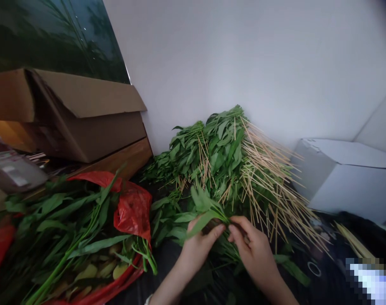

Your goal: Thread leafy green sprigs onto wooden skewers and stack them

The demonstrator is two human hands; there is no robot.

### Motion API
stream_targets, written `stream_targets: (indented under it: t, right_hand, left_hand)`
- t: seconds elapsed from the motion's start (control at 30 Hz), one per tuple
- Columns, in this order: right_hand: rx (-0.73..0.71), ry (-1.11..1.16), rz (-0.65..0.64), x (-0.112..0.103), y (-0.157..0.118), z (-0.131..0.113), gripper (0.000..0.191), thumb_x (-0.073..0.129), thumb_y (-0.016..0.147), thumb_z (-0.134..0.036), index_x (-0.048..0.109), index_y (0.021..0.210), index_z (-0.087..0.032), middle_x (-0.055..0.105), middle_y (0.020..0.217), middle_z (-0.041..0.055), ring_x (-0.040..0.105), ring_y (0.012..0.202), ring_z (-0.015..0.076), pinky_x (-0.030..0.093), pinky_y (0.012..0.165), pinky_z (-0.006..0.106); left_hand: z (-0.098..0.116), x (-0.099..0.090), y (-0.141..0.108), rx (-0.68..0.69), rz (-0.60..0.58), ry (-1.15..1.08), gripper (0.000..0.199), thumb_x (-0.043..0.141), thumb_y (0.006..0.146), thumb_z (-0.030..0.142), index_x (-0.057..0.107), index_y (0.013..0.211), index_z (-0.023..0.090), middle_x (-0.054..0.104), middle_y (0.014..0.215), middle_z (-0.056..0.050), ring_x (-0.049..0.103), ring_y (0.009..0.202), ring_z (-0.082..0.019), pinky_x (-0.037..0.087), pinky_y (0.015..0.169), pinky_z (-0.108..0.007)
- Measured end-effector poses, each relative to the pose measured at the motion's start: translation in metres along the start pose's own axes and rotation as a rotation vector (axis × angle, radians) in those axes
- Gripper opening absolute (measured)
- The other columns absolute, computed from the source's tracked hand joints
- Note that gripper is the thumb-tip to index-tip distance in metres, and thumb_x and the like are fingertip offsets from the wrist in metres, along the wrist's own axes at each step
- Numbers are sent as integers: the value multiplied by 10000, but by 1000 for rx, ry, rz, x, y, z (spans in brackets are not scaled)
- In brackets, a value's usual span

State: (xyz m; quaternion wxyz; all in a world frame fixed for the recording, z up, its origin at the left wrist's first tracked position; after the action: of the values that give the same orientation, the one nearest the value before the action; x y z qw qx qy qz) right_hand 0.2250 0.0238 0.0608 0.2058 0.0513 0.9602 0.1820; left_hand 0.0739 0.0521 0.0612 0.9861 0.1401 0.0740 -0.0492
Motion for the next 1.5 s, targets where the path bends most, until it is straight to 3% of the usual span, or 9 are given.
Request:
stream_targets:
  t: [0.17,0.3,0.47,0.6,0.73,0.8,0.87,1.03,1.5]
  right_hand:
    - [8,-11,-32,3,3,1,358,513,895,-405,564,1197,-219,690,1025,68,677,842,194,533,746,293]
    - [133,2,-94,8,2,18,354,470,910,-491,629,1063,-214,642,713,5,596,577,154,468,549,252]
    - [241,74,-16,-4,0,25,466,400,922,-572,657,984,-188,444,526,-55,442,466,128,349,473,241]
    - [303,142,11,-9,1,27,481,423,900,-590,657,969,-175,386,489,-69,395,448,126,322,454,243]
    - [366,234,-27,-2,-1,34,482,443,881,-609,649,948,-178,381,483,-75,354,415,111,274,420,240]
    - [379,267,-56,2,-2,35,474,451,875,-616,641,922,-184,380,478,-77,341,406,105,254,411,235]
    - [385,291,-84,6,-2,35,460,457,875,-614,631,896,-189,377,471,-79,327,403,99,236,406,230]
    - [389,324,-153,12,-4,32,441,454,891,-599,616,904,-189,367,465,-88,298,403,86,212,409,223]
    - [359,363,-238,23,-5,24,418,460,891,-582,599,826,-193,351,415,-98,285,381,84,206,412,228]
  left_hand:
    - [-24,-27,6,-230,251,-180,280,739,736,419,690,889,189,702,864,-29,647,814,-212,514,729,-306]
    - [-26,-52,7,-251,405,-250,364,765,710,427,643,944,176,687,927,-43,648,853,-208,514,779,-324]
    - [-20,-77,13,-179,418,-353,436,776,700,353,604,1053,163,670,994,-57,629,835,-159,491,728,-261]
    - [-14,-124,11,-106,583,-412,495,746,710,311,549,1151,199,627,1027,-26,583,719,-93,430,594,-186]
    - [18,-154,-11,83,759,-201,277,639,836,325,570,1088,233,589,913,16,525,673,-82,410,583,-183]
    - [49,-144,-21,247,742,99,129,608,874,301,618,983,233,570,847,14,531,708,-107,434,631,-209]
    - [76,-110,-22,427,582,409,67,629,866,250,673,914,236,572,837,-4,554,751,-132,456,670,-237]
    - [89,-47,-10,685,299,736,168,611,883,181,723,995,237,603,811,-32,577,744,-153,476,685,-284]
    - [70,-34,11,660,79,912,117,597,905,224,668,991,190,685,952,-60,564,873,-195,443,790,-331]
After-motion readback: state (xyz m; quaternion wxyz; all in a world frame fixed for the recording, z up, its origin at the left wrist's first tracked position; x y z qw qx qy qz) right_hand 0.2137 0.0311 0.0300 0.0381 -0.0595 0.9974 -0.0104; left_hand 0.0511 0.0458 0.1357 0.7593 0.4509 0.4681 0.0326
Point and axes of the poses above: each hand's wrist, its own y-axis towards the middle knuckle, its own x-axis out of the palm, z = x × y, the point moved 10 cm from there along y, towards the middle knuckle
